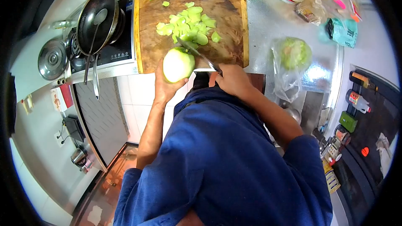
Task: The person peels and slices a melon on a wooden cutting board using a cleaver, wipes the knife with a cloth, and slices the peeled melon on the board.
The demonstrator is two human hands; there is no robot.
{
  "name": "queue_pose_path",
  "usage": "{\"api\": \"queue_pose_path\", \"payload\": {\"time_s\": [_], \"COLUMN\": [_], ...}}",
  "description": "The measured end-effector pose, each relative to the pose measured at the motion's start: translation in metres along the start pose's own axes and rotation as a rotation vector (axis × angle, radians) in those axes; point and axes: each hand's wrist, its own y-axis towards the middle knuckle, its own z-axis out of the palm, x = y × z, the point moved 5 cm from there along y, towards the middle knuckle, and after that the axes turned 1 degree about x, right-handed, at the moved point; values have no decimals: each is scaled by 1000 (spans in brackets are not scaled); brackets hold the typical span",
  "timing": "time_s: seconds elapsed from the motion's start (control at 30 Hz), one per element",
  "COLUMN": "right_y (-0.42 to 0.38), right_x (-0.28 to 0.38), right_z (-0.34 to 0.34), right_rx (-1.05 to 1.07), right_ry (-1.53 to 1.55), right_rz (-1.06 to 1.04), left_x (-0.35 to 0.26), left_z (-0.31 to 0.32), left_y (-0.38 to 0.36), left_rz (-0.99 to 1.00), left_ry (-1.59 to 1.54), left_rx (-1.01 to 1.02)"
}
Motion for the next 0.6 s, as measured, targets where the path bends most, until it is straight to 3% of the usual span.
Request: {"api": "queue_pose_path", "payload": {"time_s": [0.2,0.47,0.6], "right_y": [35,54,31], "right_x": [23,25,17], "right_z": [9,12,-1], "right_rx": [76,38,7], "right_ry": [34,152,-36], "right_rz": [-65,-19,-15], "left_x": [-3,-2,-15], "left_z": [-21,-38,-19], "left_y": [18,29,16], "left_rz": [4,111,-22], "left_ry": [-168,169,258], "left_rx": [18,-58,-13]}}
